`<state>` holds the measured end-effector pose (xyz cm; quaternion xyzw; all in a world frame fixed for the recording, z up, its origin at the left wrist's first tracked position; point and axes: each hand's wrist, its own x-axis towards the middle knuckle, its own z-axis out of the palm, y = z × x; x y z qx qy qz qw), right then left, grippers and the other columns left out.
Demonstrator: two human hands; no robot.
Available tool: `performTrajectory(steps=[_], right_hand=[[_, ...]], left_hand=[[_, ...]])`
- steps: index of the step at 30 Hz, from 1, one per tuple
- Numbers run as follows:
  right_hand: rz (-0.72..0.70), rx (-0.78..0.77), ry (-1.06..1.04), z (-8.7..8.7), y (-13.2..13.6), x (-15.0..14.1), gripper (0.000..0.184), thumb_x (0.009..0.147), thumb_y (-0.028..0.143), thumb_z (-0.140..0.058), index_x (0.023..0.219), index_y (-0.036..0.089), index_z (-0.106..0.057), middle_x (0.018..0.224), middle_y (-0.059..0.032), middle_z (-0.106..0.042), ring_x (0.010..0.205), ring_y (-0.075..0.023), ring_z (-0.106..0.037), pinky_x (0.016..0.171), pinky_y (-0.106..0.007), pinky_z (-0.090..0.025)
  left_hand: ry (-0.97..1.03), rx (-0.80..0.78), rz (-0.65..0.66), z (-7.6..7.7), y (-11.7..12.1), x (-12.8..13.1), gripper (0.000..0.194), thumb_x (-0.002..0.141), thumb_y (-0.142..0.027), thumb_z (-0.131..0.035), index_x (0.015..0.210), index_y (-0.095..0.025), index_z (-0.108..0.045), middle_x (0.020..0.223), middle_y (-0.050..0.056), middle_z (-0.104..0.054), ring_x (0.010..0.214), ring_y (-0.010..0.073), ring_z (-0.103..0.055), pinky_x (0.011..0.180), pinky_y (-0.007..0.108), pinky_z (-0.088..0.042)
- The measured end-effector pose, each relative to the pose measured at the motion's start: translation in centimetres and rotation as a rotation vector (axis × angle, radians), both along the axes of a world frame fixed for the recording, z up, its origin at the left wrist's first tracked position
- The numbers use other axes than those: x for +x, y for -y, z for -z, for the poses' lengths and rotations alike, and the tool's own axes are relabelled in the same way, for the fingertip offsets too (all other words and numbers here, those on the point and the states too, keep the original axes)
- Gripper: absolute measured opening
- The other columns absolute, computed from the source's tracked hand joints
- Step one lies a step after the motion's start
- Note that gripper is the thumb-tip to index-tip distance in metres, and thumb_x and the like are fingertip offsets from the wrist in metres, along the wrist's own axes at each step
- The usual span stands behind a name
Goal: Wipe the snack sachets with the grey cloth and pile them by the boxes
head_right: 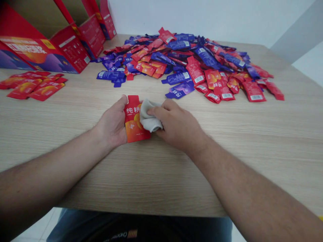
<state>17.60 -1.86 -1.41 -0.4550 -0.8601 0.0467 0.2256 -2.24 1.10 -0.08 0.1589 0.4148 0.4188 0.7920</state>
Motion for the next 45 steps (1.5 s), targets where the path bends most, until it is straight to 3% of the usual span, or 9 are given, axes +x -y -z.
performTrajectory(steps=[2, 6, 11, 16, 18, 24, 30, 37, 45], right_hand=[[0.041, 0.023, -0.004, 0.0, 0.0, -0.1, 0.043, 0.089, 0.026, -0.078, 0.131, 0.019, -0.076, 0.114, -0.0144, -0.070, 0.098, -0.0297, -0.067, 0.081, -0.040, -0.056], [-0.066, -0.035, 0.001, -0.1, 0.3, -0.3, 0.047, 0.088, 0.024, -0.079, 0.135, 0.023, -0.075, 0.118, -0.0120, -0.070, 0.098, -0.0273, -0.068, 0.083, -0.038, -0.057], [0.084, 0.016, -0.028, 0.1, -0.1, -0.1, 0.045, 0.087, 0.026, -0.079, 0.132, 0.020, -0.076, 0.116, -0.0142, -0.071, 0.101, -0.0308, -0.067, 0.086, -0.042, -0.057], [-0.017, -0.026, -0.070, 0.2, 0.1, -0.4, 0.048, 0.083, 0.021, -0.080, 0.131, 0.020, -0.076, 0.117, -0.0135, -0.072, 0.100, -0.0290, -0.068, 0.088, -0.041, -0.058], [-0.032, -0.042, -0.102, 0.1, 0.6, -0.8, 0.047, 0.084, 0.023, -0.081, 0.131, 0.019, -0.075, 0.117, -0.0134, -0.072, 0.102, -0.0291, -0.068, 0.089, -0.041, -0.058], [-0.260, -0.209, -0.093, -0.1, 1.7, -1.4, 0.045, 0.089, 0.027, -0.080, 0.134, 0.027, -0.074, 0.125, -0.0094, -0.070, 0.103, -0.0250, -0.069, 0.088, -0.038, -0.058], [-0.134, -0.102, -0.114, 0.4, 0.6, -1.2, 0.046, 0.089, 0.023, -0.077, 0.135, 0.021, -0.074, 0.117, -0.0120, -0.070, 0.099, -0.0267, -0.068, 0.086, -0.040, -0.056], [0.048, 0.058, -0.202, 0.0, -0.1, -0.6, 0.042, 0.086, 0.019, -0.074, 0.129, 0.020, -0.076, 0.109, -0.0111, -0.075, 0.108, -0.0315, -0.067, 0.095, -0.045, -0.057], [-0.227, -0.157, -0.092, -1.3, 1.8, -1.1, 0.047, 0.083, 0.023, -0.085, 0.128, 0.021, -0.076, 0.116, -0.0101, -0.069, 0.098, -0.0251, -0.068, 0.084, -0.036, -0.057]], left_hand=[[0.006, 0.004, 0.009, 0.0, 0.1, 0.1, 0.061, 0.116, -0.056, -0.026, 0.113, -0.017, -0.073, 0.093, 0.010, -0.080, 0.087, 0.0236, -0.080, 0.081, 0.035, -0.066], [0.015, -0.018, 0.023, 0.3, 0.1, 0.0, 0.065, 0.115, -0.061, -0.025, 0.110, -0.018, -0.073, 0.087, 0.009, -0.079, 0.086, 0.0246, -0.079, 0.079, 0.037, -0.066], [0.034, 0.019, 0.012, 0.8, 0.0, 0.1, 0.057, 0.116, -0.056, -0.030, 0.116, -0.018, -0.073, 0.093, 0.010, -0.080, 0.091, 0.0246, -0.080, 0.083, 0.036, -0.066], [0.039, -0.031, 0.024, 0.5, 0.1, 0.4, 0.062, 0.115, -0.059, -0.027, 0.116, -0.017, -0.073, 0.094, 0.011, -0.081, 0.093, 0.0265, -0.080, 0.085, 0.038, -0.066], [0.020, -0.039, 0.006, 0.2, 0.1, 0.4, 0.062, 0.115, -0.059, -0.027, 0.114, -0.017, -0.073, 0.089, 0.010, -0.079, 0.088, 0.0251, -0.079, 0.082, 0.037, -0.066], [-0.065, -0.022, -0.071, -0.2, -0.1, -0.1, 0.059, 0.115, -0.057, -0.028, 0.106, -0.017, -0.070, 0.080, 0.008, -0.075, 0.069, 0.0210, -0.074, 0.070, 0.034, -0.063], [-0.028, -0.043, 0.027, -0.4, 1.0, 0.4, 0.064, 0.112, -0.065, -0.028, 0.098, -0.018, -0.070, 0.079, 0.010, -0.075, 0.071, 0.0251, -0.075, 0.071, 0.040, -0.065], [-0.105, -0.064, 0.128, -0.2, 2.9, 1.3, 0.053, 0.111, -0.060, -0.044, 0.120, -0.017, -0.073, 0.079, 0.009, -0.075, 0.065, 0.0242, -0.072, 0.069, 0.041, -0.065], [0.000, -0.108, 0.094, 0.0, 2.1, 1.1, 0.060, 0.112, -0.062, -0.039, 0.100, -0.016, -0.076, 0.077, 0.011, -0.076, 0.083, 0.0272, -0.079, 0.075, 0.036, -0.063]])
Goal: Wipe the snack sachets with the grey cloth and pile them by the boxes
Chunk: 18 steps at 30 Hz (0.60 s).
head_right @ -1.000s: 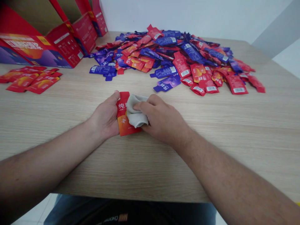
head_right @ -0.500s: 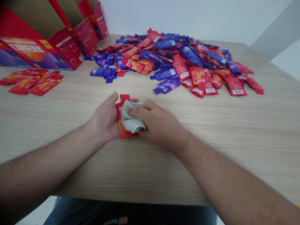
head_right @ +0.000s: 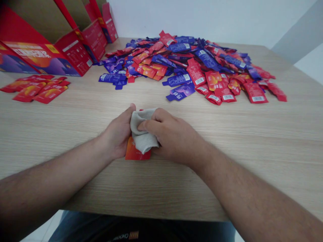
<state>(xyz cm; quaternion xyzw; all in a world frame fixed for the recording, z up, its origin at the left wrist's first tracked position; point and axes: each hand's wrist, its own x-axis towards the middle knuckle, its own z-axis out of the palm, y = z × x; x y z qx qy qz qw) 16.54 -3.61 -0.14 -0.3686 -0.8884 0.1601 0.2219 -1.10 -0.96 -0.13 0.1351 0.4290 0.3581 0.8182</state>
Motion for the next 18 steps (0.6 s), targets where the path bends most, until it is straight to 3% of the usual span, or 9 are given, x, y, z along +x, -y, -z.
performTrajectory(steps=[5, 8, 12, 14, 18], right_hand=[[-0.057, 0.039, 0.121, -0.9, 0.4, 0.3, 0.042, 0.086, 0.022, -0.080, 0.128, 0.025, -0.079, 0.113, -0.0077, -0.070, 0.089, -0.0234, -0.067, 0.075, -0.034, -0.051], [-0.113, 0.035, 0.157, -1.2, 0.8, 0.3, 0.038, 0.085, 0.025, -0.084, 0.123, 0.026, -0.080, 0.110, -0.0065, -0.071, 0.086, -0.0233, -0.067, 0.072, -0.034, -0.049], [-0.122, -0.048, 0.136, -0.6, 0.4, 0.6, 0.043, 0.085, 0.025, -0.085, 0.127, 0.029, -0.079, 0.115, -0.0059, -0.071, 0.088, -0.0228, -0.069, 0.076, -0.034, -0.053], [-0.052, -0.029, 0.100, 0.0, -0.3, 0.7, 0.046, 0.085, 0.024, -0.083, 0.131, 0.027, -0.078, 0.116, -0.0078, -0.071, 0.092, -0.0243, -0.070, 0.080, -0.036, -0.055], [0.236, 0.158, -0.007, 1.4, -1.9, 0.9, 0.047, 0.085, 0.022, -0.077, 0.132, 0.017, -0.076, 0.114, -0.0144, -0.074, 0.101, -0.0306, -0.069, 0.088, -0.044, -0.057]], left_hand=[[-0.113, 0.026, -0.012, -0.2, -0.1, -0.3, 0.058, 0.110, -0.062, -0.042, 0.088, -0.017, -0.071, 0.071, 0.010, -0.072, 0.065, 0.0232, -0.073, 0.062, 0.033, -0.058], [-0.182, 0.124, -0.107, -0.4, -0.8, -0.6, 0.056, 0.111, -0.060, -0.041, 0.095, -0.017, -0.072, 0.076, 0.010, -0.075, 0.062, 0.0218, -0.071, 0.061, 0.033, -0.058], [-0.161, 0.075, -0.118, -0.5, -1.5, -1.0, 0.061, 0.111, -0.063, -0.034, 0.101, -0.017, -0.072, 0.080, 0.013, -0.077, 0.068, 0.0254, -0.075, 0.066, 0.038, -0.062], [-0.119, 0.043, -0.102, -0.3, -1.5, -0.9, 0.062, 0.111, -0.064, -0.033, 0.104, -0.017, -0.073, 0.079, 0.012, -0.076, 0.072, 0.0273, -0.076, 0.070, 0.040, -0.064], [-0.011, 0.085, -0.050, 0.1, -1.0, -0.7, 0.059, 0.113, -0.059, -0.033, 0.111, -0.017, -0.074, 0.084, 0.012, -0.077, 0.079, 0.0277, -0.077, 0.080, 0.043, -0.066]])
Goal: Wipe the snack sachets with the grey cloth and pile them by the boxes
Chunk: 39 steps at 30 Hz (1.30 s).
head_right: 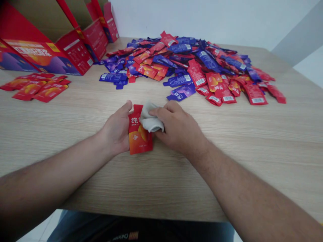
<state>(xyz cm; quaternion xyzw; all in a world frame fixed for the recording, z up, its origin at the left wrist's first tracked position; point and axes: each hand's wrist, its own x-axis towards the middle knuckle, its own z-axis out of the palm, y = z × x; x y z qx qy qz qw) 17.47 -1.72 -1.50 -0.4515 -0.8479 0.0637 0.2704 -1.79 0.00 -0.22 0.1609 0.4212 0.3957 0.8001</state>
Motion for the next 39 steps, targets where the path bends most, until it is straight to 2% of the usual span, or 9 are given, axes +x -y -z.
performTrajectory(steps=[6, 11, 17, 20, 23, 27, 30, 35, 39], right_hand=[[0.077, -0.018, -0.197, -0.1, -0.9, 0.3, 0.028, 0.086, 0.026, -0.073, 0.113, 0.022, -0.078, 0.112, -0.0093, -0.082, 0.106, -0.0324, -0.073, 0.095, -0.048, -0.057], [0.123, -0.235, -0.296, -1.2, 0.1, -0.7, 0.018, 0.084, 0.027, -0.073, 0.101, 0.025, -0.077, 0.100, -0.0039, -0.083, 0.092, -0.0268, -0.074, 0.086, -0.041, -0.057], [0.080, -0.410, -0.392, -1.1, 1.2, -2.6, 0.014, 0.086, 0.036, -0.075, 0.094, 0.025, -0.077, 0.091, -0.0028, -0.082, 0.078, -0.0221, -0.071, 0.072, -0.035, -0.055], [0.122, -0.456, -0.415, -0.7, 1.0, -2.4, 0.017, 0.085, 0.039, -0.075, 0.093, 0.025, -0.077, 0.089, -0.0032, -0.081, 0.075, -0.0222, -0.071, 0.068, -0.035, -0.053], [0.176, -0.473, -0.430, -0.4, 0.6, -1.8, 0.020, 0.082, 0.037, -0.075, 0.097, 0.024, -0.077, 0.085, -0.0022, -0.080, 0.073, -0.0220, -0.070, 0.066, -0.035, -0.053], [0.199, -0.482, -0.468, 0.0, -0.1, -1.1, 0.022, 0.080, 0.036, -0.074, 0.098, 0.023, -0.076, 0.086, -0.0023, -0.081, 0.076, -0.0234, -0.071, 0.070, -0.038, -0.055], [0.251, -0.459, -0.470, 0.1, -0.7, -0.6, 0.020, 0.079, 0.034, -0.073, 0.097, 0.024, -0.076, 0.086, -0.0020, -0.081, 0.076, -0.0246, -0.072, 0.071, -0.040, -0.056], [0.459, -0.296, -0.410, 0.0, -2.2, 1.5, 0.018, 0.080, 0.036, -0.077, 0.095, 0.025, -0.077, 0.090, -0.0043, -0.081, 0.083, -0.0291, -0.073, 0.078, -0.046, -0.056], [0.388, -0.236, -0.428, -0.4, -2.8, 2.9, 0.020, 0.082, 0.037, -0.075, 0.098, 0.026, -0.076, 0.094, -0.0045, -0.079, 0.088, -0.0293, -0.072, 0.079, -0.046, -0.056]], left_hand=[[-0.068, -0.007, -0.023, -0.5, -0.1, -0.5, 0.057, 0.109, -0.065, -0.040, 0.108, -0.018, -0.072, 0.077, 0.010, -0.072, 0.063, 0.0233, -0.069, 0.068, 0.039, -0.063], [-0.084, 0.034, -0.160, -1.0, 0.0, -0.8, 0.061, 0.103, -0.069, -0.048, 0.119, -0.015, -0.071, 0.081, 0.009, -0.067, 0.064, 0.0209, -0.065, 0.061, 0.034, -0.057], [-0.092, 0.072, -0.287, -1.0, 0.9, -0.2, 0.054, 0.102, -0.066, -0.051, 0.112, -0.016, -0.070, 0.078, 0.006, -0.062, 0.063, 0.0180, -0.061, 0.060, 0.030, -0.054], [-0.093, 0.090, -0.321, -1.1, 1.0, -0.1, 0.041, 0.098, -0.049, -0.050, 0.106, -0.015, -0.071, 0.078, 0.006, -0.061, 0.062, 0.0172, -0.059, 0.057, 0.030, -0.052], [-0.120, 0.086, -0.335, -1.1, 0.8, -0.1, 0.029, 0.081, -0.024, -0.054, 0.101, -0.013, -0.072, 0.077, 0.004, -0.060, 0.059, 0.0143, -0.055, 0.054, 0.027, -0.046], [-0.115, 0.158, -0.162, -0.4, 0.5, 0.1, 0.032, 0.061, -0.003, -0.056, 0.088, -0.014, -0.068, 0.072, 0.002, -0.064, 0.062, 0.0139, -0.060, 0.062, 0.026, -0.050], [-0.107, 0.268, -0.076, 0.5, 0.3, 0.2, 0.032, 0.065, 0.004, -0.059, 0.089, -0.015, -0.069, 0.081, 0.005, -0.074, 0.074, 0.0167, -0.069, 0.076, 0.030, -0.057], [-0.120, 0.302, -0.119, 1.4, -0.4, 0.1, 0.028, 0.078, 0.006, -0.069, 0.098, -0.013, -0.073, 0.088, 0.006, -0.079, 0.079, 0.0161, -0.072, 0.081, 0.030, -0.058], [-0.170, 0.308, -0.158, 1.6, -0.8, 0.0, 0.020, 0.084, 0.005, -0.070, 0.092, -0.013, -0.072, 0.089, 0.006, -0.079, 0.080, 0.0156, -0.072, 0.086, 0.032, -0.058]])
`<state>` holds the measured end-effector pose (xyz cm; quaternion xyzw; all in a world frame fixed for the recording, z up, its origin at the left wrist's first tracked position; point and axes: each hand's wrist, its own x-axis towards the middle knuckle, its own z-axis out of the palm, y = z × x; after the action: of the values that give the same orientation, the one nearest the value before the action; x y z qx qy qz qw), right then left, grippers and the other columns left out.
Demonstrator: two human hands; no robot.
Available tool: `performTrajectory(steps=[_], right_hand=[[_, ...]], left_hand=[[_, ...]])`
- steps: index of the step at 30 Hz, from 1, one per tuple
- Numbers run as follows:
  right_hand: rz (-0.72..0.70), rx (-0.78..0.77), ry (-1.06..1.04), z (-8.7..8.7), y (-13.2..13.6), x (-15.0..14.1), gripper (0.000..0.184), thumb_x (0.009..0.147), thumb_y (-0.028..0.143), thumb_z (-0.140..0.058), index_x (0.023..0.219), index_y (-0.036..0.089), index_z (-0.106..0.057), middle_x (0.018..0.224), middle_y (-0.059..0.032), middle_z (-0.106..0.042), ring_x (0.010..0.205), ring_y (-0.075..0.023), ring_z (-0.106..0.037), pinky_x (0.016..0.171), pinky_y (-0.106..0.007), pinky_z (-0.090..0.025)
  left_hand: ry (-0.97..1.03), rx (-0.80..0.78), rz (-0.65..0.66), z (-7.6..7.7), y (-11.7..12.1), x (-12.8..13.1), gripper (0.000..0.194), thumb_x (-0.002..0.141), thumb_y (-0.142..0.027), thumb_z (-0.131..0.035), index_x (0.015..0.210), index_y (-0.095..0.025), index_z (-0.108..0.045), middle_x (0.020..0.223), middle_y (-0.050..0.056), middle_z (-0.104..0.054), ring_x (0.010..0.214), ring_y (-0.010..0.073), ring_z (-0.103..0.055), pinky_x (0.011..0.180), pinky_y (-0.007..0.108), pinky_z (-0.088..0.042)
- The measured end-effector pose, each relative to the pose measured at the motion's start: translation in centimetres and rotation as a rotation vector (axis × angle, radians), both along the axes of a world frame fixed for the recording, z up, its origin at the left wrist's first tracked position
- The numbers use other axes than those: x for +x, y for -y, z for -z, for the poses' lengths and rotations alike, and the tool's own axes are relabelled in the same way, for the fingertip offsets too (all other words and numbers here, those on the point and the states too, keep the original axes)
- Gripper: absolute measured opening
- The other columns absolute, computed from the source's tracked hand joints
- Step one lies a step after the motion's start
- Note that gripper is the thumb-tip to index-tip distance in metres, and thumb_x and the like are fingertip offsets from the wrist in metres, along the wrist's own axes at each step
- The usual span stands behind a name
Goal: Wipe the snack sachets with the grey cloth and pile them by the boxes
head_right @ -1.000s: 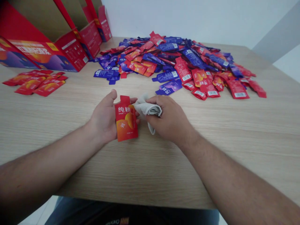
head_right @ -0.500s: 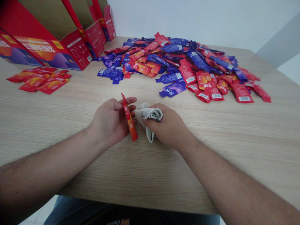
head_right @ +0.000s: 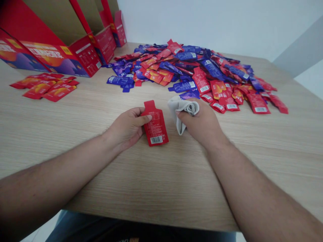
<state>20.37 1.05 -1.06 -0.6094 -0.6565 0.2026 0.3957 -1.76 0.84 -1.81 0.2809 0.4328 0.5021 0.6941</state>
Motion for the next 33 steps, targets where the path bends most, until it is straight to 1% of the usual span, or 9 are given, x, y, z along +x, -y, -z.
performTrajectory(steps=[6, 9, 13, 18, 23, 26, 29, 31, 33], right_hand=[[-0.252, -0.086, -0.023, 0.1, 1.3, -1.5, 0.027, 0.080, 0.037, -0.075, 0.104, 0.024, -0.074, 0.097, -0.0045, -0.080, 0.082, -0.0259, -0.071, 0.075, -0.041, -0.055], [-0.239, -0.070, 0.002, 0.5, 1.8, -2.6, 0.025, 0.081, 0.037, -0.073, 0.103, 0.024, -0.071, 0.096, -0.0049, -0.080, 0.080, -0.0251, -0.069, 0.073, -0.039, -0.052], [-0.138, -0.066, -0.005, 1.2, 2.0, -3.4, 0.020, 0.083, 0.039, -0.073, 0.099, 0.026, -0.068, 0.087, -0.0028, -0.078, 0.074, -0.0233, -0.068, 0.067, -0.037, -0.050], [-0.078, 0.040, 0.015, 1.5, 2.1, -3.9, 0.015, 0.083, 0.033, -0.072, 0.095, 0.027, -0.065, 0.084, -0.0018, -0.077, 0.073, -0.0232, -0.067, 0.063, -0.036, -0.049], [-0.106, 0.061, 0.019, 0.8, 2.1, -3.4, 0.017, 0.086, 0.034, -0.072, 0.100, 0.026, -0.067, 0.088, -0.0035, -0.077, 0.077, -0.0248, -0.070, 0.068, -0.038, -0.054], [-0.128, 0.175, 0.093, 0.3, 2.4, -3.1, 0.021, 0.087, 0.032, -0.072, 0.107, 0.026, -0.071, 0.102, -0.0069, -0.079, 0.093, -0.0290, -0.074, 0.081, -0.044, -0.059], [-0.303, 0.284, 0.189, 0.2, 3.2, -3.4, 0.031, 0.087, 0.025, -0.072, 0.118, 0.027, -0.073, 0.113, -0.0094, -0.079, 0.107, -0.0320, -0.073, 0.091, -0.049, -0.060], [-0.472, 0.286, 0.245, 0.3, 3.8, -3.6, 0.036, 0.088, 0.025, -0.073, 0.124, 0.025, -0.074, 0.116, -0.0110, -0.077, 0.106, -0.0312, -0.072, 0.089, -0.047, -0.061], [-0.540, 0.282, 0.282, 0.4, 4.0, -3.7, 0.038, 0.090, 0.025, -0.074, 0.127, 0.023, -0.075, 0.115, -0.0123, -0.075, 0.103, -0.0297, -0.071, 0.086, -0.045, -0.061]], left_hand=[[-0.017, 0.023, -0.038, 0.2, -0.1, 0.4, 0.022, 0.102, -0.011, -0.061, 0.082, -0.019, -0.062, 0.070, 0.000, -0.066, 0.062, 0.0141, -0.061, 0.067, 0.029, -0.053], [0.022, -0.058, -0.033, -0.4, 0.1, 0.6, 0.021, 0.104, -0.015, -0.058, 0.084, -0.019, -0.063, 0.074, 0.002, -0.069, 0.062, 0.0156, -0.064, 0.065, 0.030, -0.054], [0.179, -0.252, 0.051, -1.3, 0.8, 0.5, 0.023, 0.106, -0.023, -0.056, 0.094, -0.014, -0.073, 0.089, 0.009, -0.077, 0.076, 0.0188, -0.072, 0.079, 0.034, -0.062], [0.230, -0.161, 0.178, -1.5, 1.8, 0.8, 0.025, 0.109, -0.022, -0.052, 0.104, -0.013, -0.075, 0.097, 0.013, -0.080, 0.088, 0.0230, -0.077, 0.091, 0.038, -0.062], [0.087, -0.122, 0.166, -0.7, 1.9, 0.8, 0.033, 0.112, -0.036, -0.050, 0.102, -0.015, -0.073, 0.084, 0.009, -0.077, 0.070, 0.0212, -0.073, 0.069, 0.035, -0.061], [0.075, -0.138, 0.205, -0.5, 1.9, 0.7, 0.046, 0.114, -0.049, -0.044, 0.103, -0.016, -0.074, 0.086, 0.011, -0.077, 0.065, 0.0219, -0.071, 0.062, 0.036, -0.059], [0.112, -0.123, 0.168, -0.4, 1.9, 0.9, 0.048, 0.115, -0.049, -0.041, 0.106, -0.017, -0.076, 0.092, 0.012, -0.080, 0.072, 0.0218, -0.073, 0.071, 0.035, -0.061], [0.108, -0.135, 0.116, -0.5, 1.9, 1.1, 0.049, 0.115, -0.048, -0.042, 0.101, -0.015, -0.076, 0.091, 0.011, -0.080, 0.078, 0.0217, -0.075, 0.077, 0.033, -0.061], [0.102, -0.144, 0.097, -0.5, 1.9, 1.3, 0.051, 0.115, -0.049, -0.043, 0.097, -0.014, -0.076, 0.088, 0.011, -0.080, 0.081, 0.0220, -0.076, 0.077, 0.032, -0.061]])
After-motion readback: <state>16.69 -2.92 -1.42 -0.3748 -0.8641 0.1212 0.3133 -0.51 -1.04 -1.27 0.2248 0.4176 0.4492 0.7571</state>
